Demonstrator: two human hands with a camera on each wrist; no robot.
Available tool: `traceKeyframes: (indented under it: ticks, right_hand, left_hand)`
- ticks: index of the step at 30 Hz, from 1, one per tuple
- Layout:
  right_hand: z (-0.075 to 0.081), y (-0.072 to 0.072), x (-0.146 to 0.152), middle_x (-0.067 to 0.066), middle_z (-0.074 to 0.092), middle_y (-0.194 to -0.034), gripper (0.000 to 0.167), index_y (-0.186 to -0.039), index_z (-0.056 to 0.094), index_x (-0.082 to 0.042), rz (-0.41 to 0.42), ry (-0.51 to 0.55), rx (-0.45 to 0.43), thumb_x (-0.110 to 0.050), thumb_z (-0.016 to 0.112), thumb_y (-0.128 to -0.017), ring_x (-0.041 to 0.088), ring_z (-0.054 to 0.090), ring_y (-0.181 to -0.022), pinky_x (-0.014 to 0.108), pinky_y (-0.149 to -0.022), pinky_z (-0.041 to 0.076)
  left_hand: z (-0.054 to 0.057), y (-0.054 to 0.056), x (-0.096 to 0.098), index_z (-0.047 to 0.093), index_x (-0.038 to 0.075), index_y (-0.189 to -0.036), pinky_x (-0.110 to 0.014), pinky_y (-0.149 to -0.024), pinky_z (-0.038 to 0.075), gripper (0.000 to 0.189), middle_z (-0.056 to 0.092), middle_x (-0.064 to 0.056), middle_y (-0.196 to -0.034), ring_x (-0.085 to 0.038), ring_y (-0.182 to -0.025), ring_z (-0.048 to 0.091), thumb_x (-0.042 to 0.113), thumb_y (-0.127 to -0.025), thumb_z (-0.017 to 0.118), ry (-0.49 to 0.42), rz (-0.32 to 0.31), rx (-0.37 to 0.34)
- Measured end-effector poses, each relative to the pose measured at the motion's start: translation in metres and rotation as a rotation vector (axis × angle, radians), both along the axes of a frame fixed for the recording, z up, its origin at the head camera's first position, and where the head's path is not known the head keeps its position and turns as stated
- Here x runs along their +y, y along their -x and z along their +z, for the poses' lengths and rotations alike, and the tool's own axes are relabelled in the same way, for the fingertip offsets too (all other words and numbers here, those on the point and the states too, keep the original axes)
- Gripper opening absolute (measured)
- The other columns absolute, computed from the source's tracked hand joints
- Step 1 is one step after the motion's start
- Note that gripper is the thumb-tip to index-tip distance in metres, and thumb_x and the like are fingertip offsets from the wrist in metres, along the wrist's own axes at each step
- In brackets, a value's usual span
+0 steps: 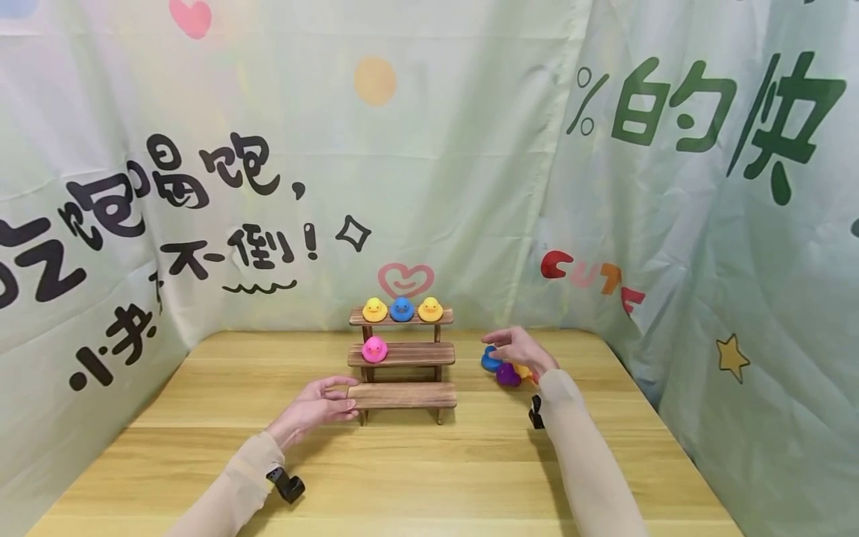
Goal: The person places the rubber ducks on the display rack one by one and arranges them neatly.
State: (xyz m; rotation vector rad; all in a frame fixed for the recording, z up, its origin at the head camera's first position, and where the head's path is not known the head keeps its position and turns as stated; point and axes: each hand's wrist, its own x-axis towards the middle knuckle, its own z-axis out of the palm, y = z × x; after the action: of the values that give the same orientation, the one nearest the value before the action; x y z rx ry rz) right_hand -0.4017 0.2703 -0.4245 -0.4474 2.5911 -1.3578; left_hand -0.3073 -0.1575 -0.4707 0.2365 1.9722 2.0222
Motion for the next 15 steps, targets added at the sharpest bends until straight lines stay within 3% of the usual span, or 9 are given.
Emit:
traceKeyframes:
  ticks: [5,15]
  right_hand:
    - [-0.004,0.003,-0.001,0.027,0.050,-0.141,0.038,-0.131,0.059,0.003,-0.008,-0.049,0.022,0.000,0.061,-0.093,0.049,0.039,-0.134,0.054,-0.106,0.048]
    - [-0.015,0.010,-0.009,0.029,0.055,-0.135,0.040,-0.132,0.056,0.007,0.016,-0.087,0.043,0.001,0.061,-0.093,0.042,0.054,-0.123,0.053,-0.105,0.049]
  left_hand:
    - [0.000,0.000,0.000,0.045,-0.006,-0.135,-0.037,-0.085,0.062,0.048,0.065,-0.014,-0.097,-0.023,-0.084,0.072,-0.008,-0.090,0.061,-0.008,0.003,-0.002]
    - [-0.001,0.000,-0.001,0.046,-0.007,-0.134,-0.037,-0.084,0.063,0.048,0.066,-0.012,-0.094,-0.023,-0.083,0.072,-0.009,-0.089,0.062,-0.016,0.011,-0.015]
